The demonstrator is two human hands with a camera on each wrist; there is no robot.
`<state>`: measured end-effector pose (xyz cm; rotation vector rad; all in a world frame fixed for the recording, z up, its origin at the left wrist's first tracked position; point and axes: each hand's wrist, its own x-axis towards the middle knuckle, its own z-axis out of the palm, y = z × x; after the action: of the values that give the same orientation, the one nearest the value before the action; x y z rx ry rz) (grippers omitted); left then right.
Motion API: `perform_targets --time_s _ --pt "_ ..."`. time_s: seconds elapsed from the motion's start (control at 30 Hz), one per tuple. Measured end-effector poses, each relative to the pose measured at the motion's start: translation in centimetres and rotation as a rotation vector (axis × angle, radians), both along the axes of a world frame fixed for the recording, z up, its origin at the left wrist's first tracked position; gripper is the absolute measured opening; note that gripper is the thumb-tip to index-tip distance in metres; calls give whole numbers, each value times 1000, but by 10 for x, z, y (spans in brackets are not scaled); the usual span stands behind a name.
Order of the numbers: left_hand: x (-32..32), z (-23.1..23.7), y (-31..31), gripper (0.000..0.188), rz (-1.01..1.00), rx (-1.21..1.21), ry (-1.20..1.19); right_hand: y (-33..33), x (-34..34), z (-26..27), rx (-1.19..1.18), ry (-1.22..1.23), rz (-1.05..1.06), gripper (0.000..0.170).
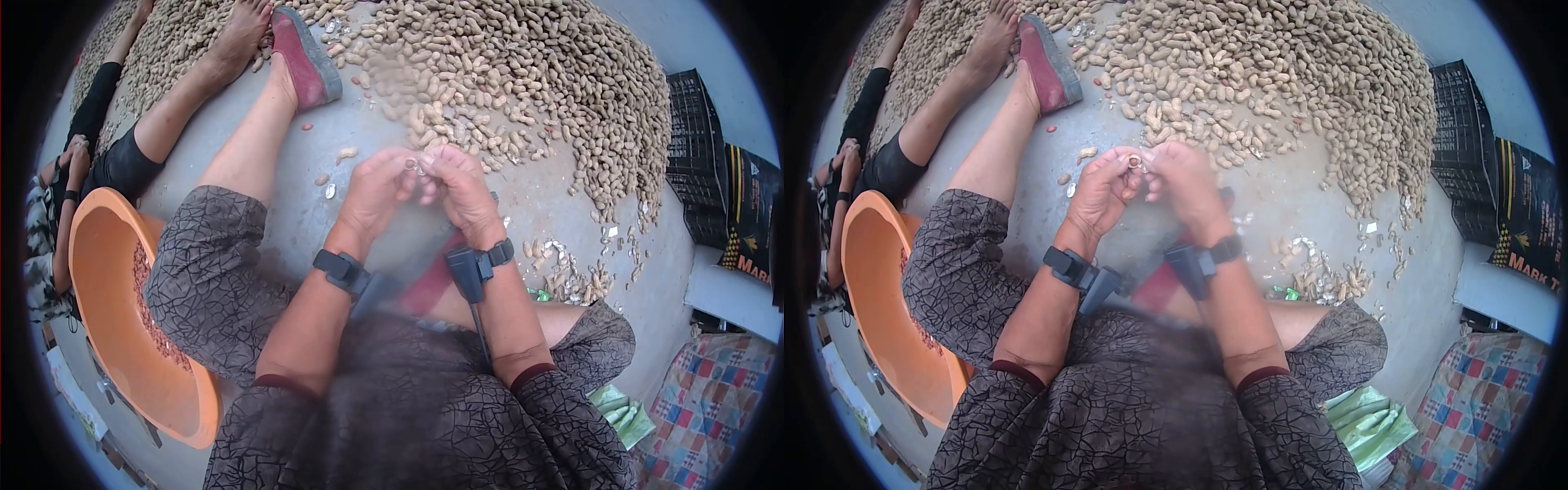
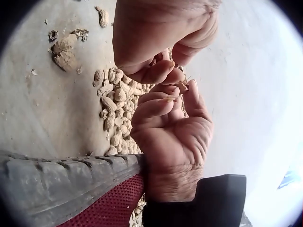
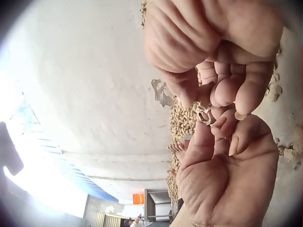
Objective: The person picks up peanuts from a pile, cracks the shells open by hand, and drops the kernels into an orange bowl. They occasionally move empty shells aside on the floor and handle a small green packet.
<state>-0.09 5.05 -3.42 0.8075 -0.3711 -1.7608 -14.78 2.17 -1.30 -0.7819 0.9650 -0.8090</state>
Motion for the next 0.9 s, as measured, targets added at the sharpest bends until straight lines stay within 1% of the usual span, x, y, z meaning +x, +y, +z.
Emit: perform_targets --time_s 0.07,0.13,0.17,0.23,0.27,0.33,0.37,0.43,0.47,0.53,0.57,0.63,0.67,0.73,0.77,0.83,0.87,0.9 --pt "0 0 0 16 3 -1 -10 0 0 0 3 3 5 10" --pt "1 -1 0 14 -13 16 -1 1 -1 -3 23 -105 -7 12" --pt "1 -2 0 14 -13 15 -1 0 -2 -5 23 -105 -8 12" --pt "2 -5 1 14 -14 31 165 -2 -7 -11 78 -362 -4 16" --pt "2 -6 1 14 -14 30 165 -3 -9 -13 78 -363 -3 16" --pt "2 -7 0 12 49 81 145 -5 -10 -13 160 -556 -16 23" --pt "2 -7 0 12 48 78 142 -5 -10 -13 156 -559 -16 23" --pt "0 -8 0 11 70 64 131 -2 -7 -4 129 -287 -57 21" --pt "-1 -9 -1 11 68 63 130 -1 -4 -2 127 -288 -58 21" --pt "-3 -7 0 12 68 37 92 3 4 -1 -11 3 -7 24" --pt "-4 -6 0 12 67 37 91 4 6 -1 -11 3 -8 24" --pt "-6 -5 0 10 111 70 -15 5 10 -3 -100 149 7 18" --pt "-6 -5 0 10 110 71 -16 6 11 -3 -100 148 7 18" --pt "-6 -4 0 12 98 63 -199 6 12 -1 -98 223 -1 18" --pt "-8 -3 0 12 97 63 -199 7 12 0 -98 223 -2 18" --pt "-11 0 0 15 112 23 -324 8 12 2 -95 232 -12 17" --pt "-11 0 0 15 111 23 -323 7 12 0 -95 232 -13 17" --pt "-11 0 0 16 107 -12 -391 7 11 -2 -91 220 -18 17"
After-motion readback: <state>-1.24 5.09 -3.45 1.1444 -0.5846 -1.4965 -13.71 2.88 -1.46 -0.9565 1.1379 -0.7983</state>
